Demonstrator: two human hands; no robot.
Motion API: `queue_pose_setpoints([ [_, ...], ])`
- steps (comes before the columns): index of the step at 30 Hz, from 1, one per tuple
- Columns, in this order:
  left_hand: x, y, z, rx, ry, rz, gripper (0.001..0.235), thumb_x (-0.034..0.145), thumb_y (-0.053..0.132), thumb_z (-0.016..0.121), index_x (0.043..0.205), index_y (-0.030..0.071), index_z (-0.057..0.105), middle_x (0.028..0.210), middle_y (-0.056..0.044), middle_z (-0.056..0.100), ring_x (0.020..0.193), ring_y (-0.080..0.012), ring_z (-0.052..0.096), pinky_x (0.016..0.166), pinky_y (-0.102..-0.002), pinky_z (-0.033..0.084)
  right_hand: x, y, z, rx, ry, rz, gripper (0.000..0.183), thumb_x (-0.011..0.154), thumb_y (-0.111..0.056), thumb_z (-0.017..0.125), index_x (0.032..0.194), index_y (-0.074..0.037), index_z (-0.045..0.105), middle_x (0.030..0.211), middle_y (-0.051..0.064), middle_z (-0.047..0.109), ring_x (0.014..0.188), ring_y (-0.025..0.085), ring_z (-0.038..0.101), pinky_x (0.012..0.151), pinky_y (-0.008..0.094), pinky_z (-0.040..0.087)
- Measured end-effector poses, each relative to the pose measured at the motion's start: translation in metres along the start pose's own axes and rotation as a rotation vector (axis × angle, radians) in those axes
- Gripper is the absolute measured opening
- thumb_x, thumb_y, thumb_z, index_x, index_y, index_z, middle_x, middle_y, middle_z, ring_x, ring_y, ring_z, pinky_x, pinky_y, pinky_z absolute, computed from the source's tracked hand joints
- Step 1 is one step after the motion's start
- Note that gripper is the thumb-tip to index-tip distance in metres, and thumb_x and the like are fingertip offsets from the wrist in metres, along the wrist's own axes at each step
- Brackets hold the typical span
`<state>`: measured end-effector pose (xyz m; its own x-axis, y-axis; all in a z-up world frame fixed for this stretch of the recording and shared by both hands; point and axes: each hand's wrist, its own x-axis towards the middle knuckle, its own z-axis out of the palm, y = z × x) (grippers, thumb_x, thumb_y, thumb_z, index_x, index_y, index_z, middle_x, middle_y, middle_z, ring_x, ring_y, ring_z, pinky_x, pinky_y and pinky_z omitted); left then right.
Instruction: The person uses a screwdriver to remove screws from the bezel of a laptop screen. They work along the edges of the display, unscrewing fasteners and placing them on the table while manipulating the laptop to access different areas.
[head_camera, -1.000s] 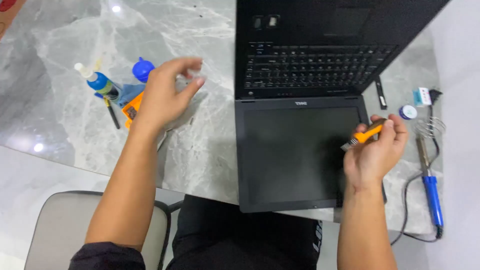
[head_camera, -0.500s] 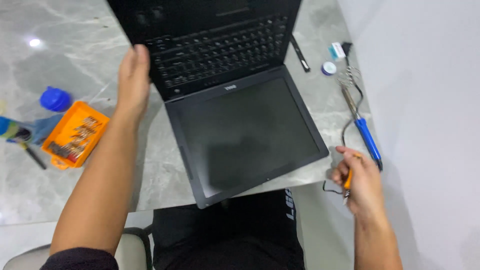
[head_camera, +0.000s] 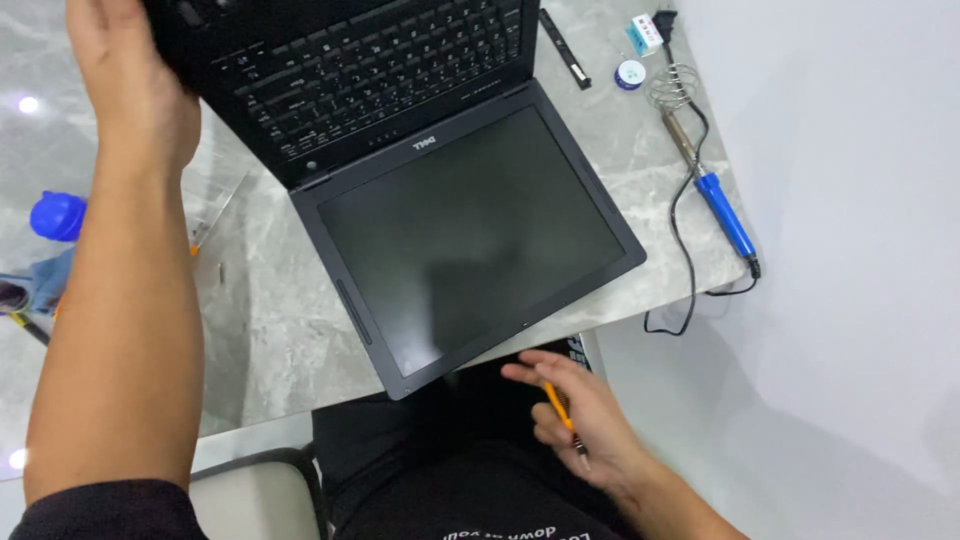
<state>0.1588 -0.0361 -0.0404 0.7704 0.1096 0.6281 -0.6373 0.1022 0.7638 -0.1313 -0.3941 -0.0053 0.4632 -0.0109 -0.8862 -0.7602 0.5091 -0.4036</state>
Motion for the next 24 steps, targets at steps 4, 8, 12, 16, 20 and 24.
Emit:
queue_pose_setpoints([
  [4, -0.007, 0.037, 0.02, 0.115, -0.108, 0.096, 0.033, 0.11, 0.036, 0.049, 0.127, 0.008, 0.045, 0.127, -0.01, 0.049, 0.119, -0.0216, 0.046, 0.106, -0.039, 0.039, 0.014, 0.019, 0.013, -0.203, -0.157, 0.022, 0.042, 0.09, -0.017, 0.045, 0.127, -0.001, 0.058, 0.128, 0.018, 0.067, 0.03, 0.007, 0.024, 0.033, 0.018, 0.019],
  [8, -0.023, 0.074, 0.032, 0.474, -0.139, 0.189, 0.039, 0.114, 0.034, 0.037, 0.13, -0.001, 0.041, 0.126, -0.018, 0.046, 0.119, -0.026, 0.043, 0.103, -0.04, 0.034, 0.025, 0.034, 0.022, -0.278, -0.362, 0.006, 0.038, 0.093, -0.026, 0.045, 0.118, 0.0, 0.055, 0.128, 0.012, 0.065, 0.028, 0.005, 0.027, 0.034, 0.017, 0.02],
  [12, -0.036, 0.098, 0.037, 0.51, -0.197, 0.25, 0.043, 0.115, 0.034, 0.033, 0.142, 0.0, 0.031, 0.139, -0.021, 0.039, 0.132, -0.0281, 0.038, 0.113, -0.04, 0.029, 0.034, 0.047, 0.02, -0.334, -0.274, -0.094, 0.032, 0.096, -0.028, 0.049, 0.106, 0.002, 0.055, 0.08, 0.006, 0.06, 0.034, 0.007, 0.025, 0.037, 0.021, 0.017],
  [16, -0.052, 0.107, 0.029, 0.54, -0.146, 0.216, 0.048, 0.114, 0.035, 0.034, 0.146, 0.001, 0.027, 0.149, -0.018, 0.035, 0.14, -0.0252, 0.033, 0.12, -0.039, 0.025, 0.028, 0.049, 0.012, -0.474, -0.234, -0.047, 0.029, 0.097, -0.033, 0.05, 0.093, -0.004, 0.047, 0.038, 0.003, 0.028, 0.032, 0.011, 0.026, 0.04, 0.024, 0.019],
  [20, -0.06, 0.129, 0.032, 0.466, -0.142, 0.097, 0.039, 0.111, 0.037, 0.036, 0.127, 0.002, 0.033, 0.11, -0.011, 0.037, 0.097, -0.0185, 0.04, 0.085, -0.034, 0.039, 0.037, 0.056, -0.006, -0.395, -0.255, -0.173, 0.026, 0.096, -0.026, 0.052, 0.085, -0.003, 0.046, 0.042, 0.006, 0.033, 0.029, 0.013, 0.026, 0.035, 0.025, 0.02],
  [24, -0.07, 0.143, 0.034, 0.374, -0.127, 0.02, 0.026, 0.11, 0.023, 0.037, 0.129, 0.006, 0.029, 0.12, -0.01, 0.039, 0.11, -0.0156, 0.039, 0.099, -0.032, 0.034, 0.028, 0.043, -0.019, -0.353, -0.079, -0.233, 0.034, 0.094, -0.022, 0.057, 0.077, -0.006, 0.033, 0.047, 0.005, 0.025, 0.03, 0.015, 0.026, 0.034, 0.028, 0.016],
])
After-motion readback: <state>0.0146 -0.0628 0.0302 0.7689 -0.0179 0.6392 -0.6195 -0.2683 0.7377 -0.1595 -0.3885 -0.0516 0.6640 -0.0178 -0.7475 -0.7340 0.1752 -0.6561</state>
